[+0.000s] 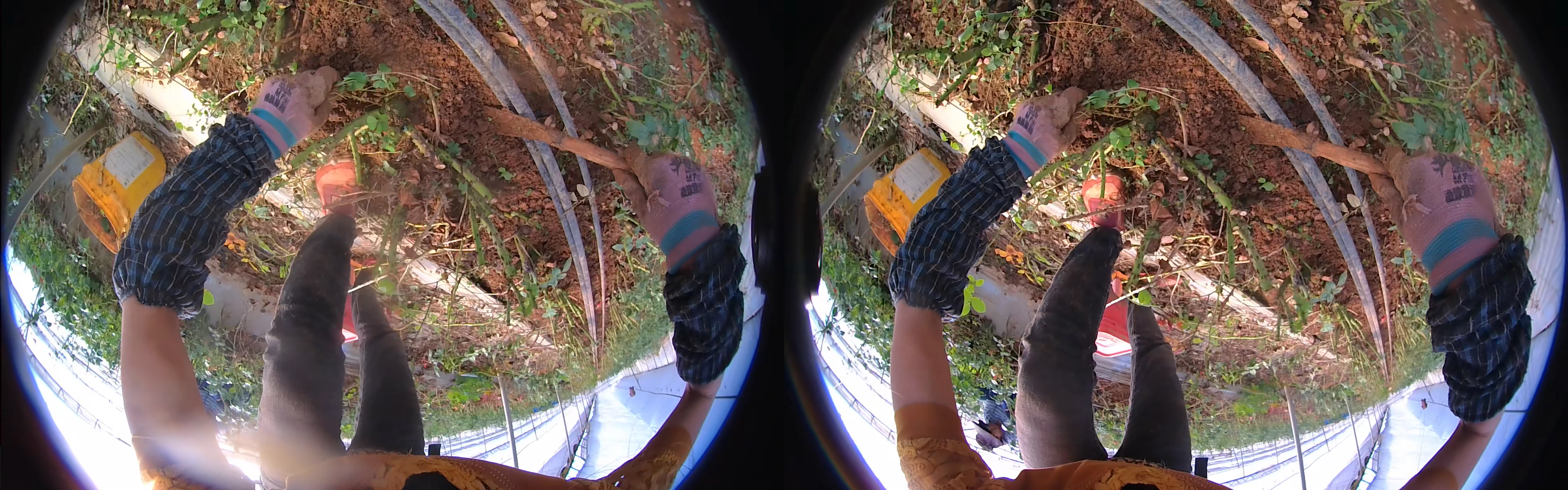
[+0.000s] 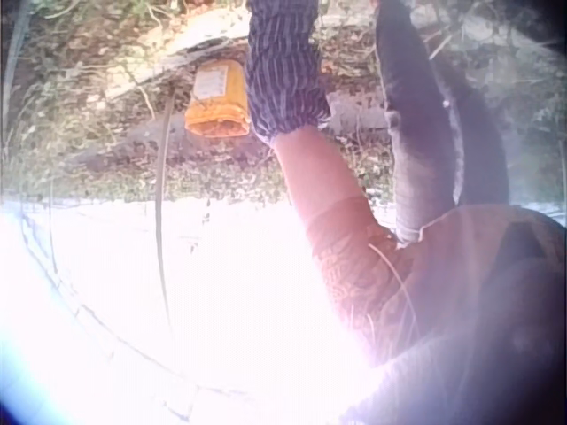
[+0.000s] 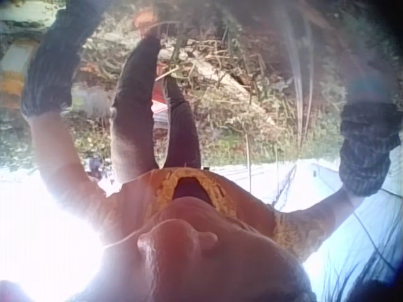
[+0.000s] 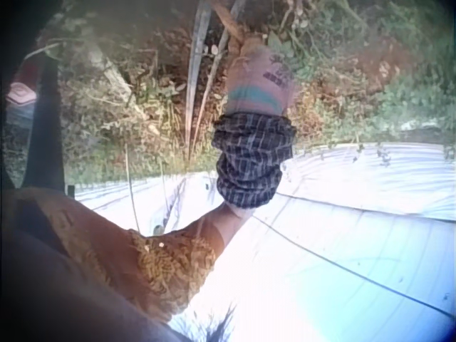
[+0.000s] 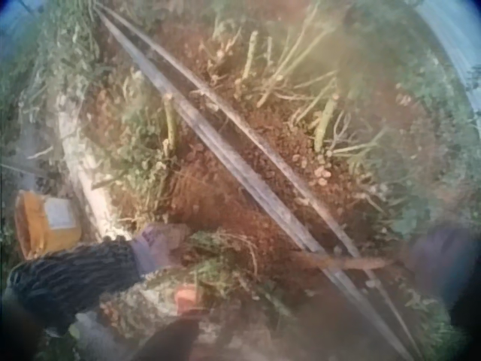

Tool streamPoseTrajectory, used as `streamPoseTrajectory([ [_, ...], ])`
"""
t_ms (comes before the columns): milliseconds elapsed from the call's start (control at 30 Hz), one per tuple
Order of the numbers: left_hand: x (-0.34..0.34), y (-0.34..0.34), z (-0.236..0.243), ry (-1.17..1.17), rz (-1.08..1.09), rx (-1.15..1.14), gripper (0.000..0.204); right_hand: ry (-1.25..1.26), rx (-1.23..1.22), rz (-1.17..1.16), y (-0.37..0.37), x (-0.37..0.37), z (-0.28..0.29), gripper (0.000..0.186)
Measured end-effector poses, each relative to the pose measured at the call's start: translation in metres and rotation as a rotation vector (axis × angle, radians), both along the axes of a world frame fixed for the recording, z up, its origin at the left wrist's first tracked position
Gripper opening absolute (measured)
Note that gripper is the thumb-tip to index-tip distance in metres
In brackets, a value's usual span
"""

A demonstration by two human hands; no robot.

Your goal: The person kneels in a garden bed and pulls weeds from the soil by hand, placing them into a yellow bucket. The person moves along the row, clearing vegetation from around the base of plants.

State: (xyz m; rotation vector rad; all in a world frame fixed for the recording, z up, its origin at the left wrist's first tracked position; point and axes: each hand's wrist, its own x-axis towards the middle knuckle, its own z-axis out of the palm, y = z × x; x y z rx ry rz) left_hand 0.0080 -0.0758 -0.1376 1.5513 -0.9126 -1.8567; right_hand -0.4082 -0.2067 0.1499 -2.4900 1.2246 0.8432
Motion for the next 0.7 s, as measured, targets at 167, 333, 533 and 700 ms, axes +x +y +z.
streamPoseTrajectory([
  [167,-0.010,-0.006,0.064,-0.874,-0.490,-0.427,0.035,0.002,-0.007,-0.005,0.007,-0.008,-0.001,0.024],
  [333,-0.019,-0.017,0.063,-0.828,-0.358,-0.570,0.035,-0.008,-0.012,-0.016,0.019,-0.018,-0.002,0.025],
  [533,-0.015,-0.031,0.053,-0.858,-0.510,-0.484,0.036,-0.033,-0.028,-0.030,0.022,-0.031,-0.005,0.025],
  [700,-0.022,-0.028,0.048,-0.471,-0.240,-0.194,0.045,0.057,0.106,-0.200,0.028,-0.031,0.003,0.028],
])
